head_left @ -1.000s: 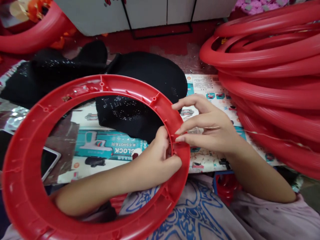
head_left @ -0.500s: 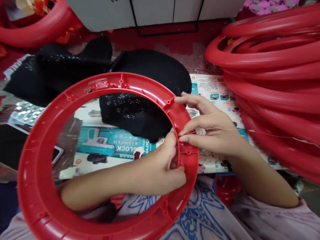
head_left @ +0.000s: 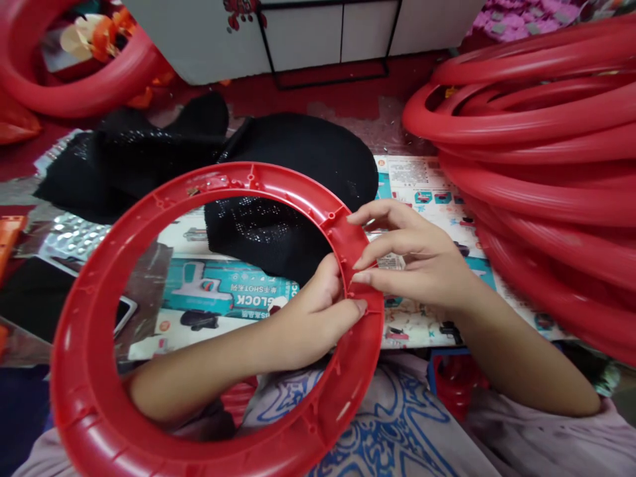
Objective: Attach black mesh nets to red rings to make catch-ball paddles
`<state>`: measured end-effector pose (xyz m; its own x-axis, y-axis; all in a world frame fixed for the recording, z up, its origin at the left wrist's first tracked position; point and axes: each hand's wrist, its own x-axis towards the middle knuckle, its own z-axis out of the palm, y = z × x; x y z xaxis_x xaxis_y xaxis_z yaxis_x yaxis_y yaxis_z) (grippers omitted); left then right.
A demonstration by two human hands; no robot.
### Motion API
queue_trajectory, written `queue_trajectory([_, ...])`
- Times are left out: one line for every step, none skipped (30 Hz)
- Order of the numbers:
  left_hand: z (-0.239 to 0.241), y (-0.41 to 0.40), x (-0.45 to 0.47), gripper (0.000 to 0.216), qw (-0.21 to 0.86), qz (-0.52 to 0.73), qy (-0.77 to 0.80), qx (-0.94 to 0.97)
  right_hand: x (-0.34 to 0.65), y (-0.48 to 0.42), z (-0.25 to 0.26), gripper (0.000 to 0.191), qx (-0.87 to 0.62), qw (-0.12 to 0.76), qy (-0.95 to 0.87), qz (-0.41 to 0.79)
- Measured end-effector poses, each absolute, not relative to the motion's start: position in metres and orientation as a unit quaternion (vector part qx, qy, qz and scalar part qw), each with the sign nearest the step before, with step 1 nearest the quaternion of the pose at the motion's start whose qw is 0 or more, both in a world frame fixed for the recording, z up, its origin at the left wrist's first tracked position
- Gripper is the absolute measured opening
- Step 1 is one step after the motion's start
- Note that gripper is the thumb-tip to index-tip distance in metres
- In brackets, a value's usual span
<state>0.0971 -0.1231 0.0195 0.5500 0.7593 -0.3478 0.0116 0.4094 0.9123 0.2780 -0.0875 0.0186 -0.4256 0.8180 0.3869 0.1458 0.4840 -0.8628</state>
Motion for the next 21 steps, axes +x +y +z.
queue_trajectory([0.0203,-0.1229,0.0955,0.039,0.723,0.236,0.402,0.51,0.2789,-0.0872,0.0191,0.011,-0.321,0.426,-0.747,0.397])
queue_trajectory([0.0214,-0.1226,0.0941,0.041,0.708,0.219,0.397,0.541,0.2799,-0.087,0.0198,0.011,-0.32,0.423,-0.748,0.399])
queue_trajectory([0.0226,-0.1222,0.093,0.042,0.695,0.204,0.39,0.569,0.2807,-0.0868,0.0206,0.011,-0.32,0.418,-0.75,0.399])
queue_trajectory([0.0237,-0.1219,0.092,0.042,0.683,0.188,0.381,0.594,0.2814,-0.0867,0.0213,0.012,-0.322,0.414,-0.752,0.4])
queue_trajectory([0.0246,-0.1215,0.0912,0.042,0.67,0.178,0.37,0.618,0.282,-0.0866,0.0219,0.012,-0.325,0.41,-0.751,0.402])
queue_trajectory([0.0253,-0.1213,0.0905,0.043,0.657,0.172,0.359,0.64,0.2824,-0.0867,0.0224,0.012,-0.327,0.406,-0.75,0.406])
queue_trajectory([0.0257,-0.1211,0.0898,0.044,0.645,0.166,0.349,0.659,0.2827,-0.0868,0.0227,0.012,-0.329,0.402,-0.748,0.412])
queue_trajectory([0.0259,-0.1209,0.0892,0.047,0.634,0.159,0.339,0.677,0.2831,-0.087,0.0228,0.012,-0.329,0.397,-0.747,0.419])
queue_trajectory([0.026,-0.1207,0.0887,0.049,0.626,0.154,0.328,0.69,0.2835,-0.0872,0.0229,0.012,-0.33,0.393,-0.747,0.423])
queue_trajectory([0.026,-0.1205,0.0883,0.051,0.621,0.151,0.319,0.7,0.284,-0.0874,0.023,0.011,-0.329,0.389,-0.748,0.425])
queue_trajectory([0.026,-0.1203,0.0882,0.052,0.619,0.148,0.312,0.705,0.2845,-0.0875,0.0231,0.01,-0.326,0.388,-0.751,0.424])
queue_trajectory([0.026,-0.1201,0.0882,0.053,0.619,0.147,0.309,0.707,0.285,-0.0875,0.0232,0.009,-0.322,0.389,-0.754,0.421])
queue_trajectory([0.0261,-0.1199,0.0883,0.053,0.62,0.149,0.308,0.706,0.2855,-0.0874,0.0234,0.008,-0.317,0.392,-0.757,0.416])
queue_trajectory([0.0261,-0.1198,0.0886,0.052,0.621,0.153,0.308,0.705,0.2859,-0.0873,0.0236,0.007,-0.312,0.396,-0.76,0.411])
queue_trajectory([0.0262,-0.1198,0.0888,0.052,0.622,0.156,0.308,0.703,0.286,-0.0872,0.0237,0.007,-0.311,0.399,-0.761,0.405])
queue_trajectory([0.0264,-0.1198,0.0888,0.052,0.626,0.155,0.309,0.699,0.2859,-0.0872,0.0238,0.008,-0.312,0.4,-0.764,0.399])
queue_trajectory([0.0266,-0.12,0.0887,0.051,0.632,0.148,0.309,0.695,0.2856,-0.0872,0.0239,0.009,-0.317,0.398,-0.765,0.394])
queue_trajectory([0.0269,-0.1202,0.0883,0.049,0.64,0.135,0.311,0.69,0.2851,-0.0873,0.0239,0.009,-0.324,0.393,-0.766,0.392])
queue_trajectory([0.0273,-0.1203,0.0878,0.047,0.649,0.118,0.312,0.684,0.2845,-0.0874,0.0239,0.009,-0.328,0.386,-0.767,0.394])
queue_trajectory([0.0278,-0.1204,0.0872,0.045,0.658,0.103,0.314,0.677,0.284,-0.0875,0.024,0.009,-0.331,0.378,-0.768,0.397])
queue_trajectory([0.0285,-0.1204,0.0867,0.044,0.666,0.091,0.316,0.67,0.2836,-0.0876,0.0242,0.009,-0.332,0.371,-0.769,0.4])
